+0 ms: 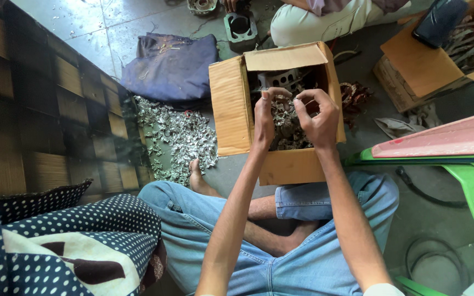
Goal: The person sits on the floor and picks up small metal shavings and scrap pieces from the floor, placing them into a cardboard box that also holds metal engine parts. They gather handfuls of the metal debris from the floor and drop them into the box, continuing to collect the scattered pieces.
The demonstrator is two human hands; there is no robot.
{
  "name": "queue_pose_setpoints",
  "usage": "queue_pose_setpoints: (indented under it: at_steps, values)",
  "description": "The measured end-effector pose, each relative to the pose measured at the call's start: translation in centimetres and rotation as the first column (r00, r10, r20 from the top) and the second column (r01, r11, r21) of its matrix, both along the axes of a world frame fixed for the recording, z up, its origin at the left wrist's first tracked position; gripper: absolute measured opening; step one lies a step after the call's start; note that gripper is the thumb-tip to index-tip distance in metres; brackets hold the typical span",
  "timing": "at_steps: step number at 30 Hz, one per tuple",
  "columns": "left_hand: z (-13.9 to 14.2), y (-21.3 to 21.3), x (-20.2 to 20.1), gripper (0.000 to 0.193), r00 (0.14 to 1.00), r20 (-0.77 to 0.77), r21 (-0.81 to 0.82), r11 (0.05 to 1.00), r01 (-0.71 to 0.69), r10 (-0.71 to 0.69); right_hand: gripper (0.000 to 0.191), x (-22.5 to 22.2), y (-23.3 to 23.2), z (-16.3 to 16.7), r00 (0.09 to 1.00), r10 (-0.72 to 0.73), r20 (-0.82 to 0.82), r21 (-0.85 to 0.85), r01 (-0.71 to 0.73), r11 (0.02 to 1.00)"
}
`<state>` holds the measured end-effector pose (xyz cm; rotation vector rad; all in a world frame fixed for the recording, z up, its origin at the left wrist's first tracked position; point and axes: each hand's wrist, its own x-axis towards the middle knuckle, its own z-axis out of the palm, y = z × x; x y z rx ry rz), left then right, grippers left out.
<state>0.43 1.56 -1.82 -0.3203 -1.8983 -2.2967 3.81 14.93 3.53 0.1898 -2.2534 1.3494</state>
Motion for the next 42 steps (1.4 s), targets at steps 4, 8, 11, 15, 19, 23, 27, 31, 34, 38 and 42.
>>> queue_pose_setpoints:
  at_steps: [4, 8, 11, 15, 19, 23, 27, 31, 34, 38, 42]
  values:
    - [-0.4, 0.1, -0.3, 0.083, 1.0, -0.028, 0.032, 0.999, 0.007, -0.006, 0.018, -0.3, 0.2, -0.1, 1.0, -0.02, -0.004, 0.062, 0.02, 0.998]
    - [-0.9, 0.2, -0.6, 0.083, 0.998, -0.066, -0.016, 1.0, -0.01, 0.009, 0.02, 0.2, -0.1, 0.3, 0.995, 0.09, 0.052, 0.046, -0.092, 0.995]
    - [-1.1, 0.1, -0.6, 0.081, 0.997, -0.077, -0.074, 0.997, 0.0, -0.006, 0.026, 0.5, -0.6, 0.7, 0.985, 0.166, 0.039, 0.236, -0.17, 0.957]
    - [-1.3, 0.1, -0.5, 0.076, 0.999, -0.013, 0.0, 0.999, 0.048, -0.048, 0.031, 0.3, -1.0, 0.8, 0.987, 0.157, 0.022, 0.354, -0.154, 0.922]
    - [-1.4, 0.2, -0.5, 0.07, 0.997, 0.0, 0.001, 0.997, 0.079, -0.079, 0.017, 0.2, -0.7, 0.3, 0.989, 0.142, 0.047, 0.309, -0.149, 0.939]
    - [-1.4, 0.3, -0.5, 0.068, 0.997, -0.024, 0.023, 0.997, 0.074, -0.073, 0.012, 0.2, -0.6, 0.0, 0.99, 0.133, 0.045, 0.274, -0.14, 0.951]
    - [-1.3, 0.3, -0.5, 0.07, 0.996, -0.091, -0.033, 0.999, 0.01, -0.013, 0.012, 0.1, -0.7, 0.4, 0.995, 0.076, 0.06, 0.212, -0.087, 0.973]
    - [-1.0, 0.2, -0.4, 0.07, 0.999, -0.024, -0.047, 0.998, 0.04, -0.041, 0.026, 0.4, -0.9, 1.1, 0.988, 0.152, 0.026, 0.261, -0.153, 0.953]
    - [-0.8, 0.1, -0.2, 0.07, 0.998, 0.012, -0.077, 0.995, 0.056, -0.056, 0.026, 0.4, -1.1, 1.1, 0.983, 0.179, 0.027, 0.313, -0.178, 0.933]
    - [-0.7, 0.3, -0.2, 0.07, 0.997, 0.0, -0.059, 0.995, 0.081, -0.081, 0.019, 0.2, -1.0, 0.7, 0.986, 0.16, 0.041, 0.315, -0.165, 0.935]
    - [-0.9, 0.3, -0.3, 0.072, 0.998, -0.02, -0.024, 0.998, 0.066, -0.066, 0.012, 0.2, -0.7, 0.2, 0.99, 0.138, -0.012, 0.274, -0.129, 0.953]
